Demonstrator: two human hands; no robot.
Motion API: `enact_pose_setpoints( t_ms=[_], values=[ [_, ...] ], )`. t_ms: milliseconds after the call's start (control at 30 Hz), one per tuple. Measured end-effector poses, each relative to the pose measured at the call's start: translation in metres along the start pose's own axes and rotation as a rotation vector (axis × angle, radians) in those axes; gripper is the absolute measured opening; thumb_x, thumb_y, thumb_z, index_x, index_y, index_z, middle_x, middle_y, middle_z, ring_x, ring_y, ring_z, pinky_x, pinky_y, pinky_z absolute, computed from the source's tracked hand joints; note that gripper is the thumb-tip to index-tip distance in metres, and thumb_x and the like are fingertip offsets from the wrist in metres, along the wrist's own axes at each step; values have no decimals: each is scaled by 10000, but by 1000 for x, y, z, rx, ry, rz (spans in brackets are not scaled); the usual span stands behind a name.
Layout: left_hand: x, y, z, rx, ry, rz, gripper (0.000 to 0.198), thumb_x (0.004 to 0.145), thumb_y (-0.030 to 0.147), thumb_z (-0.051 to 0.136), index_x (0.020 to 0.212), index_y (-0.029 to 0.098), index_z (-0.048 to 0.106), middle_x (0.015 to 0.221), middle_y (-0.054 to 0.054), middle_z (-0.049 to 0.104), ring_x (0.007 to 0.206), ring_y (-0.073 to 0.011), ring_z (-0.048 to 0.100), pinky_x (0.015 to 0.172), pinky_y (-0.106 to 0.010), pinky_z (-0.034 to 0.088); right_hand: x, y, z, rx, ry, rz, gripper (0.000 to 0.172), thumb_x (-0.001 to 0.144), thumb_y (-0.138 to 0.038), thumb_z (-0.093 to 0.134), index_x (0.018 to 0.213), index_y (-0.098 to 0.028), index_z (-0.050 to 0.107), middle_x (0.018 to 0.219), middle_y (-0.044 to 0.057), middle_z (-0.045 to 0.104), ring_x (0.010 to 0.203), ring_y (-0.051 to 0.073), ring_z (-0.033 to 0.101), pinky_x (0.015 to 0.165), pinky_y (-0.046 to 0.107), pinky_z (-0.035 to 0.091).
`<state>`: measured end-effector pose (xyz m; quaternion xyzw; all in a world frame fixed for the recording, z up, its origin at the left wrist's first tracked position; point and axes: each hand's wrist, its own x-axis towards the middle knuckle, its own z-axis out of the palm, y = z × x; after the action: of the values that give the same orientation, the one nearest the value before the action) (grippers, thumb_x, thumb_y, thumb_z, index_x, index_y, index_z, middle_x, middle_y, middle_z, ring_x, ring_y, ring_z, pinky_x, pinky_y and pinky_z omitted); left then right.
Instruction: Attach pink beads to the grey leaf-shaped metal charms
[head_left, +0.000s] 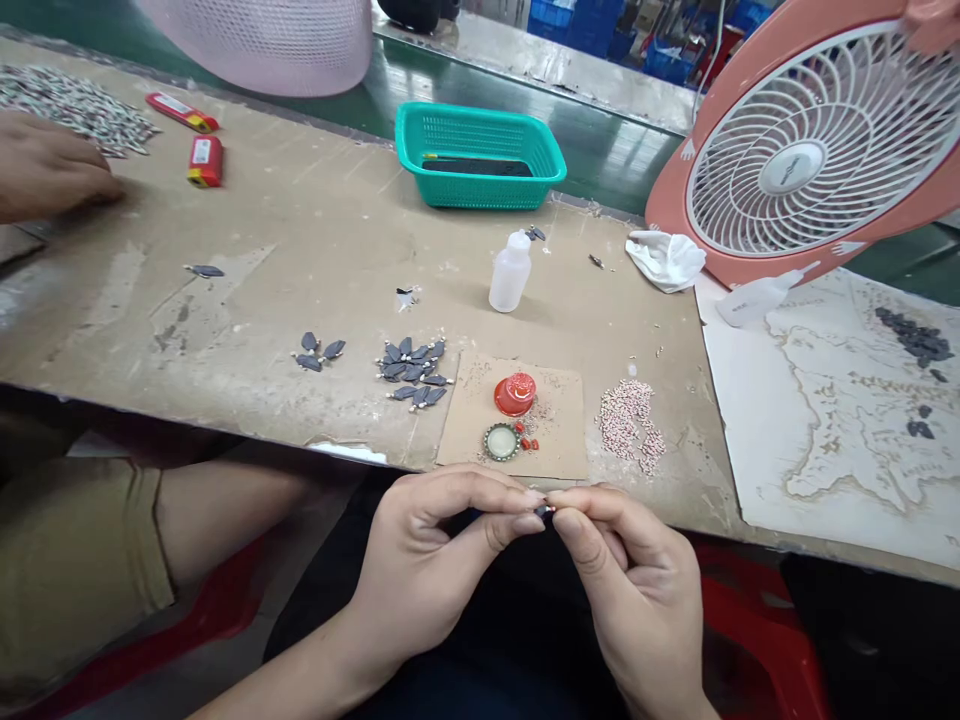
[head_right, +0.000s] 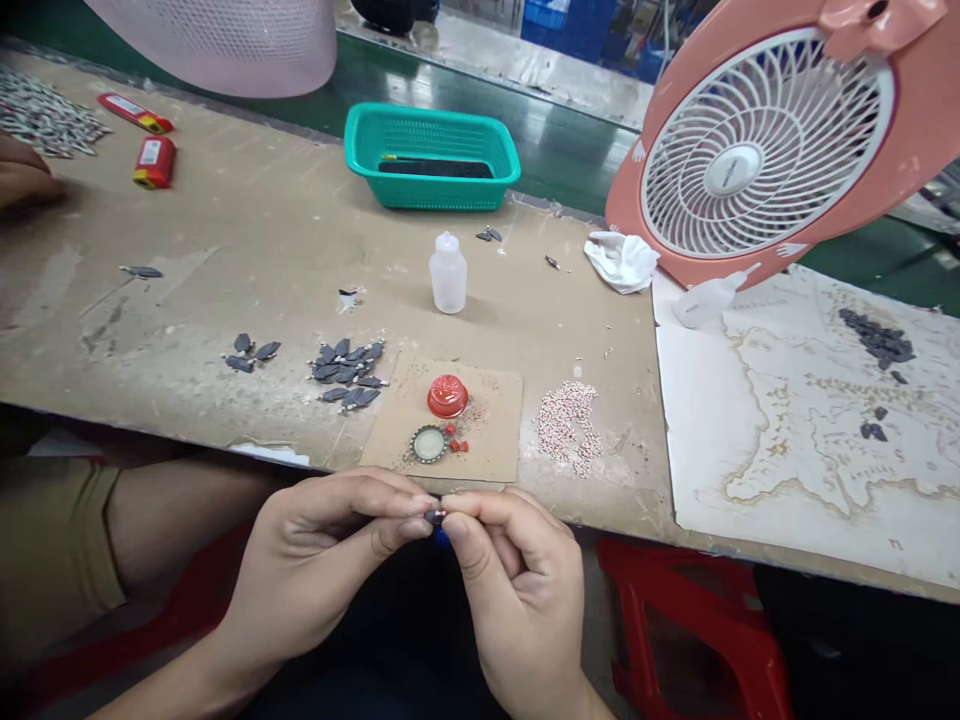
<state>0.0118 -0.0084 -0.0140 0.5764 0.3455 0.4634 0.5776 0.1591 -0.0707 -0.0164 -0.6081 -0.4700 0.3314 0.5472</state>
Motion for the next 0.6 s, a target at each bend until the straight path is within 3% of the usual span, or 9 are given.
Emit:
enact_pose_setpoints(
  t_ms=[267,433,600],
  values=[
    [2,-1,2,37,-47,62,331,751,-59,741,837,255,801,829,60,802,755,-88,752,733,-119,608,-1,-3,-2,-196,40,-190,95,877,-148,651,881,-221,711,576,-71,512,453,56,448,447,178,404],
    [0,-3,1,124,-60,145,289,780,-59,707,831,216,781,817,35,795,748,-97,752,722,-133,614,-4,-3,0,-290,39,-305,138,875,-65,602,910,-177,675,633,-49,555,530,67,507,502,189,428],
    [0,-5,-2,224,-104,180,288,805,-24,699,867,250,763,844,63,791,762,-88,750,734,-132,614,-4,-1,3,-271,18,-328,148,885,-71,612,954,-182,682,641,-53,555,538,69,501,514,196,422]
  ],
)
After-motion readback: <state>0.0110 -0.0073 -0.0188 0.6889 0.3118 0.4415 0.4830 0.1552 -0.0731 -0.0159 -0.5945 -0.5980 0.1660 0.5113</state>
